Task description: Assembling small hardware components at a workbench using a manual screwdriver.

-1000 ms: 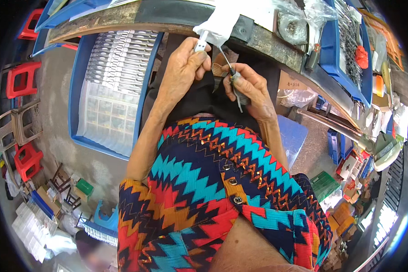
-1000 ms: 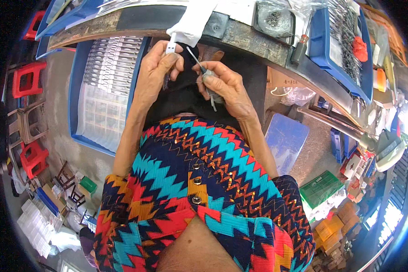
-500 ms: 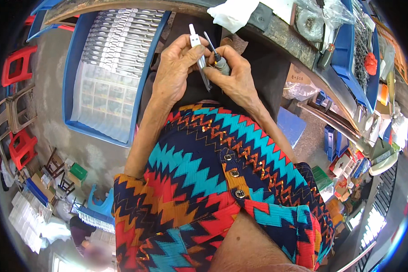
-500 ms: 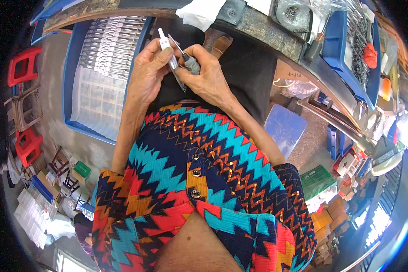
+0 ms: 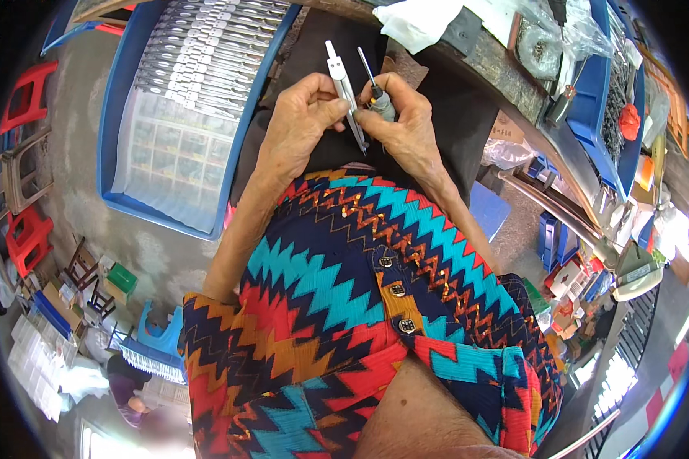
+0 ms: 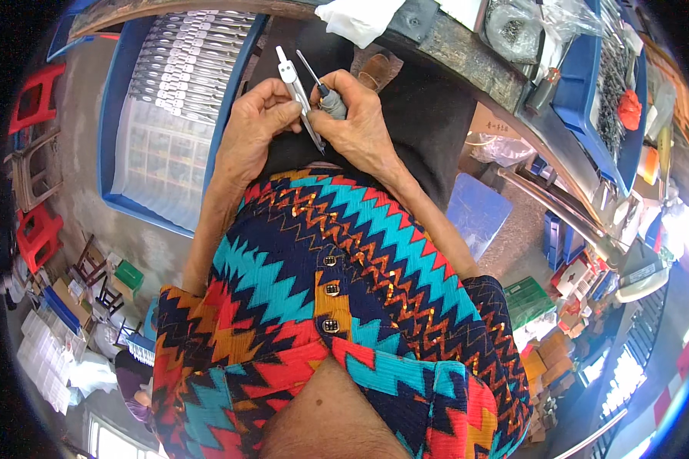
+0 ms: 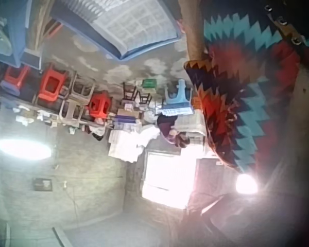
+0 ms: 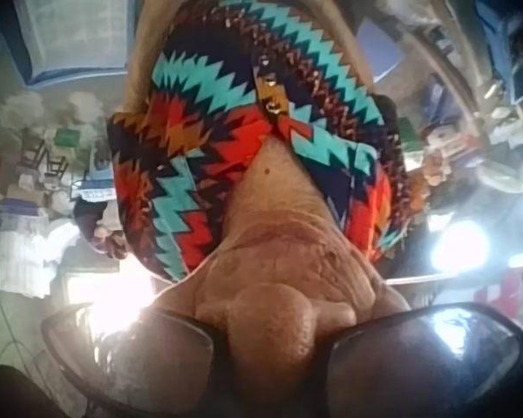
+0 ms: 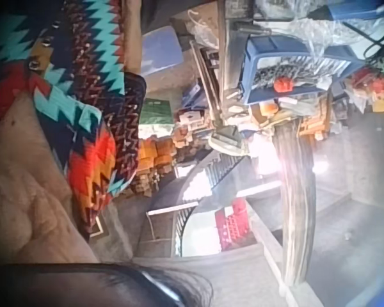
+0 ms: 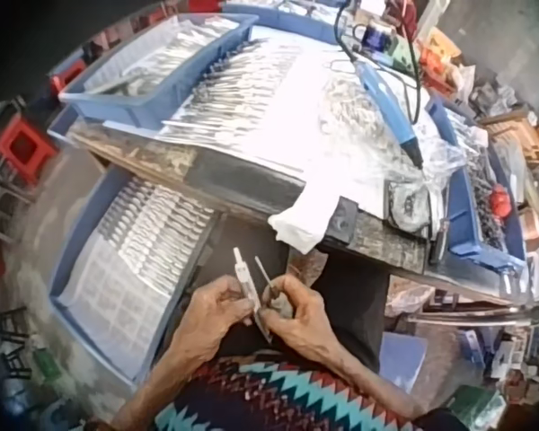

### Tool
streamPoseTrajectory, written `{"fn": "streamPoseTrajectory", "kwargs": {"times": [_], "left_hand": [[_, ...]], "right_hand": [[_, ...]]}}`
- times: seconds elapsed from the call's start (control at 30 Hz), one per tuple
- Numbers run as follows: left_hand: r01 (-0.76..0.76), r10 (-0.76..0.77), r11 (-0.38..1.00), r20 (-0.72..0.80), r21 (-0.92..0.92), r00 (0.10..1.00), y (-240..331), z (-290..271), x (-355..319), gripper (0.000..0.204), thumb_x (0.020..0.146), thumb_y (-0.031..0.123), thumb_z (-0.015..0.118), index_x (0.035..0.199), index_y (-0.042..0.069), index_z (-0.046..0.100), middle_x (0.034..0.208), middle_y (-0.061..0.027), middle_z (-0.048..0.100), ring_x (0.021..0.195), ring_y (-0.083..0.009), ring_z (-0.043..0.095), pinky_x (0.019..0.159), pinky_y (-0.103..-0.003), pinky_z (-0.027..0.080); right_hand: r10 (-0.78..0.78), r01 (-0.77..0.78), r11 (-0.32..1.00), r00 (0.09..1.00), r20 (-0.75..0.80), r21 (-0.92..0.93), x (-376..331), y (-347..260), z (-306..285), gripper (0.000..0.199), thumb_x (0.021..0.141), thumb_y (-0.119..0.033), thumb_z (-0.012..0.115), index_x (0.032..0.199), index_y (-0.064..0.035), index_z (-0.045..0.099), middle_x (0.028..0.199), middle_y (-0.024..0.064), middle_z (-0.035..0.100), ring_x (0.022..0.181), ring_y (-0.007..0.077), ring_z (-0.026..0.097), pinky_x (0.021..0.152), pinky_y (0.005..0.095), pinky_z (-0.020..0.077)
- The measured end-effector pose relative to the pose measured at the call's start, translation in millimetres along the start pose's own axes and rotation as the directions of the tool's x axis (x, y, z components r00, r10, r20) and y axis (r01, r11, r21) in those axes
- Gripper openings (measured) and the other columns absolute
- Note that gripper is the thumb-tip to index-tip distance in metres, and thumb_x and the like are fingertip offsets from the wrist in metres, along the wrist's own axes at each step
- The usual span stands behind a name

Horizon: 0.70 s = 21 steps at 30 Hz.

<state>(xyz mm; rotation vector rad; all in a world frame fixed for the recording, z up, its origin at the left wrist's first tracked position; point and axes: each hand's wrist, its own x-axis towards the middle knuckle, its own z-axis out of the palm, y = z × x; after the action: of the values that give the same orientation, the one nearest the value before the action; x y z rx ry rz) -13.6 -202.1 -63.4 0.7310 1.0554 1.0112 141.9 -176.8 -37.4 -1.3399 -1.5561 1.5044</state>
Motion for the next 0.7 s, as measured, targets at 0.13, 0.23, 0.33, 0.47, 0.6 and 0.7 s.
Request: {"fn": "streamPoseTrajectory", "kwargs": {"times": [0.13, 0.23, 0.33, 0.47, 0.6, 0.7], "left_hand": [[0.018, -0.013, 0.995, -0.052, 0.099, 0.999, -2.3, 4.8, -8.9, 0.009, 0.081, 0.006, 0.058, 0.084, -0.002, 0.054, 0.067, -0.0017, 0.054, 0.056, -0.0068, 0.047, 0.051, -0.020, 0.039], [0.030, -0.021, 0.990, -0.065, 0.140, 0.998, -0.9, 7.7, -10.2, 0.010, 0.082, 0.007, 0.057, 0.082, -0.002, 0.053, 0.065, -0.0009, 0.052, 0.052, -0.0046, 0.043, 0.045, -0.019, 0.034], [0.046, -0.043, 0.998, -0.053, 0.045, 0.998, 1.2, 7.2, -14.2, 0.012, 0.082, 0.008, 0.057, 0.082, -0.003, 0.053, 0.064, -0.0005, 0.050, 0.050, -0.0026, 0.039, 0.042, -0.018, 0.029], [0.069, -0.069, 0.998, -0.042, 0.001, 0.997, 3.5, 6.4, -17.8, 0.013, 0.083, 0.009, 0.056, 0.081, -0.003, 0.052, 0.064, -0.0002, 0.049, 0.048, -0.0016, 0.036, 0.040, -0.018, 0.026], [0.115, -0.115, 0.992, 0.009, -0.052, 0.993, 4.0, 3.0, -22.8, 0.014, 0.085, 0.012, 0.055, 0.083, -0.001, 0.050, 0.063, 0.0015, 0.044, 0.050, -0.0021, 0.034, 0.042, -0.018, 0.027], [0.121, -0.120, 0.991, 0.021, -0.064, 0.993, 0.4, 2.2, -23.4, 0.015, 0.085, 0.013, 0.054, 0.084, -0.001, 0.050, 0.062, 0.0026, 0.042, 0.050, -0.0018, 0.033, 0.042, -0.018, 0.026]], "right_hand": [[-0.013, 0.013, 1.000, 1.000, -0.001, -0.006, -0.5, -1.3, 1.4, 0.014, 0.070, -0.003, 0.059, 0.082, -0.0016, 0.052, 0.071, 0.0023, 0.052, 0.066, 0.0084, 0.049, 0.058, 0.0240, 0.0421], [-0.015, 0.015, 1.000, 1.000, -0.007, -0.024, -2.1, -0.5, 0.5, 0.014, 0.070, -0.003, 0.060, 0.081, -0.0019, 0.052, 0.071, 0.0020, 0.052, 0.066, 0.0081, 0.049, 0.058, 0.0238, 0.0421], [-0.032, 0.032, 0.999, 0.999, -0.029, 0.003, -3.1, 0.8, 3.8, 0.015, 0.069, -0.002, 0.061, 0.081, -0.0021, 0.052, 0.071, 0.0021, 0.052, 0.066, 0.0078, 0.049, 0.058, 0.0238, 0.0424], [-0.031, 0.033, 0.998, 0.999, -0.042, 0.050, -4.8, 3.9, 4.9, 0.016, 0.068, -0.002, 0.062, 0.080, -0.0021, 0.051, 0.072, 0.0022, 0.053, 0.066, 0.0075, 0.049, 0.058, 0.0237, 0.0425], [-0.018, 0.019, 0.998, 1.000, -0.021, 0.052, -5.5, 1.3, 6.6, 0.016, 0.068, -0.002, 0.062, 0.079, -0.0021, 0.051, 0.072, 0.0023, 0.054, 0.067, 0.0075, 0.049, 0.059, 0.0237, 0.0426], [-0.030, 0.030, 0.999, 0.999, -0.013, 0.037, -3.7, 4.5, 7.2, 0.016, 0.067, -0.002, 0.063, 0.078, -0.0021, 0.051, 0.072, 0.0022, 0.054, 0.066, 0.0075, 0.049, 0.058, 0.0236, 0.0425]]}}
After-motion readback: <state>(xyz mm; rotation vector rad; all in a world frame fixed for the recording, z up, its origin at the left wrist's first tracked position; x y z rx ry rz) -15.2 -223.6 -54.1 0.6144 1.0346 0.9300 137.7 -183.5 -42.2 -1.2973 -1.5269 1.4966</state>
